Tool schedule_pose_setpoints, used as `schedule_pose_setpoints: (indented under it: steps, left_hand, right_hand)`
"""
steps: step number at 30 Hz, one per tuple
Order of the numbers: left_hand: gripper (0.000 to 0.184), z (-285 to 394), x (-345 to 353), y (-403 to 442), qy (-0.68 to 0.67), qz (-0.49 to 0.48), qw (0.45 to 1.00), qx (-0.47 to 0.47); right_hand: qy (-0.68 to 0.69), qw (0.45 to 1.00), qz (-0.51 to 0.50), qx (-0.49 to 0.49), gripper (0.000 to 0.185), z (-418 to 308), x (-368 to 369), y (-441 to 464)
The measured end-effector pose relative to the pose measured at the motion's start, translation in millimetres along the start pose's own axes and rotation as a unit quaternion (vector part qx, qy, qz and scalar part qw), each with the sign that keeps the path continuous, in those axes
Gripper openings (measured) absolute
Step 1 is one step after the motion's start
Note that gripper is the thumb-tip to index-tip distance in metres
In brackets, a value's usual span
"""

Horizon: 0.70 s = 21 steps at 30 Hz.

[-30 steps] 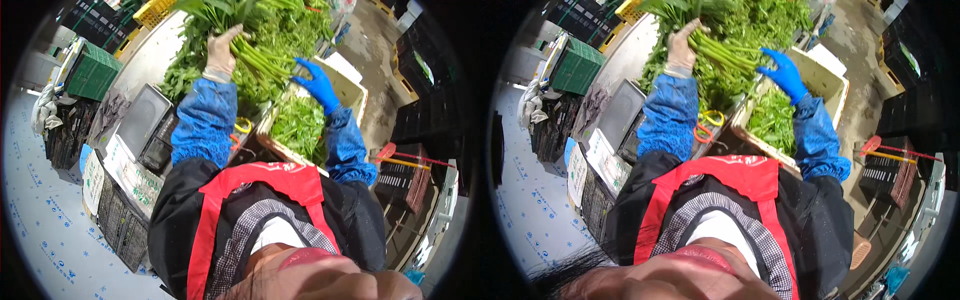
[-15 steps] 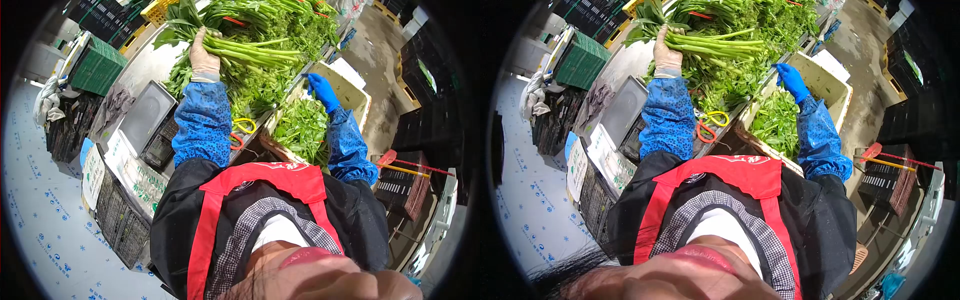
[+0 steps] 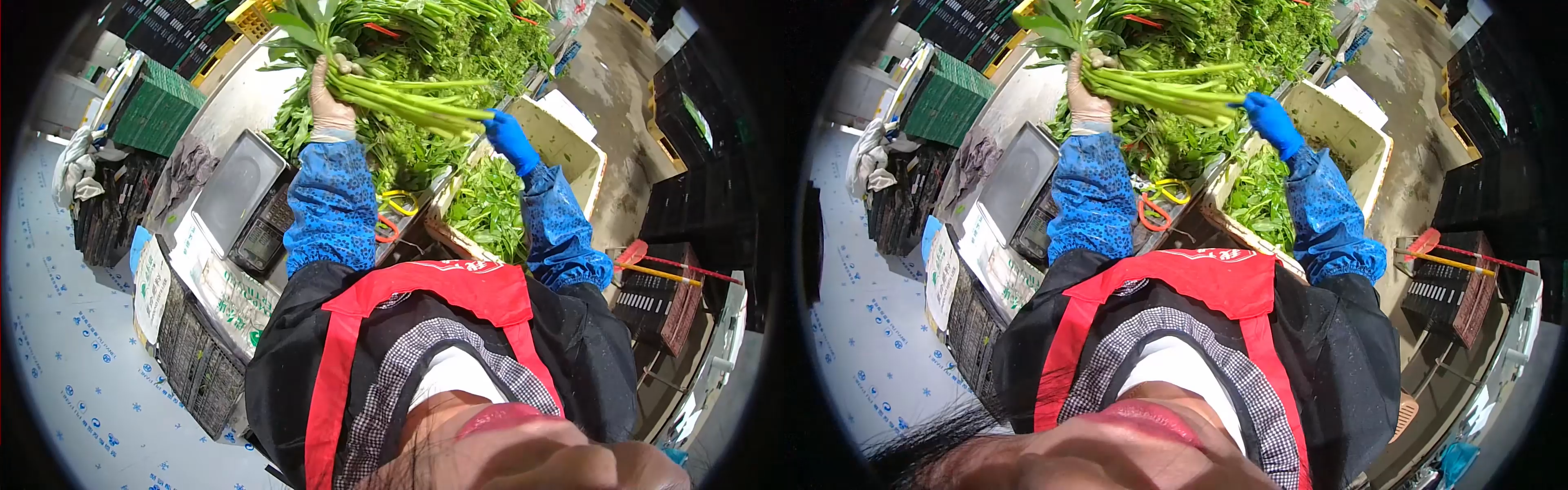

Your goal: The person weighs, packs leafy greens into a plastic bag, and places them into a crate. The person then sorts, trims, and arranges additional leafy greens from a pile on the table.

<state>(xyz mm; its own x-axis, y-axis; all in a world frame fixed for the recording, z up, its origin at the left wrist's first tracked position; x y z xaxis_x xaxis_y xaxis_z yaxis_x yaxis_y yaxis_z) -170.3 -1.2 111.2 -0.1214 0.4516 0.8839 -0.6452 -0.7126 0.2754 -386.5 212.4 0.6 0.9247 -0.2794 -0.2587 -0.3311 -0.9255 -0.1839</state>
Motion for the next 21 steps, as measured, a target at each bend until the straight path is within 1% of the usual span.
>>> schedule_pose_setpoints:
  steps: [1, 2, 3, 4, 5, 6, 7, 8, 9, 11, 12, 14, 15, 16, 18, 19, 21]
  left_hand:
    - [0.021, 7.7, -3.2, -1.0, -0.040, -0.009, 0.999, -0.016]
    - [0.022, 13.0, -6.1, -2.3, -0.080, -0.017, 0.996, -0.033]
    - [0.022, 13.3, -6.7, -2.9, -0.080, -0.015, 0.996, -0.031]
    - [0.024, 16.9, -5.9, -4.6, -0.056, -0.034, 0.998, -0.024]
    - [0.025, 20.9, -5.3, -7.4, -0.031, -0.053, 0.998, -0.017]
    - [0.027, 24.3, -4.7, -9.5, -0.007, -0.072, 0.997, -0.011]
    - [0.027, 24.9, -4.5, -10.6, -0.007, -0.070, 0.997, -0.007]
    - [0.028, 23.0, -3.4, -11.8, -0.016, -0.079, 0.997, -0.013]
    - [0.029, 20.0, -1.8, -12.8, -0.024, -0.089, 0.996, -0.019]
    - [0.031, 16.5, 0.9, -14.3, -0.032, -0.098, 0.994, -0.020]
    - [0.032, 14.3, 2.1, -15.9, -0.031, -0.114, 0.993, -0.026]
    - [0.034, 13.1, 2.9, -18.0, -0.031, -0.146, 0.988, -0.040]
    - [0.034, 15.2, 1.6, -17.7, -0.031, -0.144, 0.988, -0.038]
    - [0.033, 19.0, 1.5, -17.2, -0.032, -0.173, 0.983, -0.043]
    - [0.030, 28.5, -0.7, -18.7, -0.033, -0.229, 0.971, -0.050]
    - [0.030, 32.5, -2.8, -20.2, -0.031, -0.226, 0.973, -0.046]
    - [0.031, 43.4, -5.9, -25.0, 0.010, -0.201, 0.979, -0.024]
  right_hand:
    - [-0.003, 0.999, -0.025, 0.029, 0.075, 6.2, -8.6, -2.7]
    - [-0.026, 0.998, 0.025, 0.058, 0.069, 7.5, -19.3, -10.2]
    - [-0.048, 0.992, 0.073, 0.087, 0.063, 6.5, -27.5, -15.9]
    - [-0.049, 0.992, 0.070, 0.088, 0.063, 4.1, -26.6, -19.7]
    - [-0.162, 0.978, 0.103, 0.076, 0.058, -0.9, -24.3, -26.8]
    - [-0.273, 0.950, 0.135, 0.063, 0.052, -7.0, -21.6, -33.5]
    - [-0.382, 0.908, 0.164, 0.047, 0.047, -12.2, -19.8, -37.2]
    - [-0.384, 0.908, 0.162, 0.045, 0.047, -17.0, -11.4, -36.7]
    - [-0.303, 0.929, 0.202, -0.064, 0.040, -28.5, 2.2, -34.1]
    - [-0.217, 0.931, 0.234, -0.176, 0.033, -43.7, 21.5, -26.3]
    - [-0.160, 0.954, 0.158, -0.199, 0.036, -47.0, 33.2, -21.1]
    - [-0.042, 0.971, 0.002, -0.235, 0.041, -52.9, 49.7, -15.7]
    - [-0.042, 0.971, 0.000, -0.235, 0.041, -55.5, 47.2, -15.0]
    - [-0.112, 0.981, -0.008, -0.157, 0.040, -56.7, 40.4, -12.6]
    - [-0.250, 0.968, -0.027, 0.001, 0.037, -56.9, 26.9, -8.8]
    - [-0.251, 0.967, -0.033, 0.000, 0.037, -52.7, 22.9, -6.8]
    - [-0.258, 0.964, 0.028, -0.063, 0.030, -48.3, 16.3, -3.5]
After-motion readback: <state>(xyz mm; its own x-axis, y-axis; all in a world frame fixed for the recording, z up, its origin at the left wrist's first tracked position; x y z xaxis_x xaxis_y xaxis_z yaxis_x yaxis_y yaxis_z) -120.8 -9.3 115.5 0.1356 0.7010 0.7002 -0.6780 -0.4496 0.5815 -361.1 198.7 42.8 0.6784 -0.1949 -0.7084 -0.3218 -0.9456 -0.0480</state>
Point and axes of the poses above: each hand's wrist, its own y-axis towards the middle knuckle, its own x-axis out of the palm, z = x × y, the point moved 2 cm from there along y, towards the middle knuckle
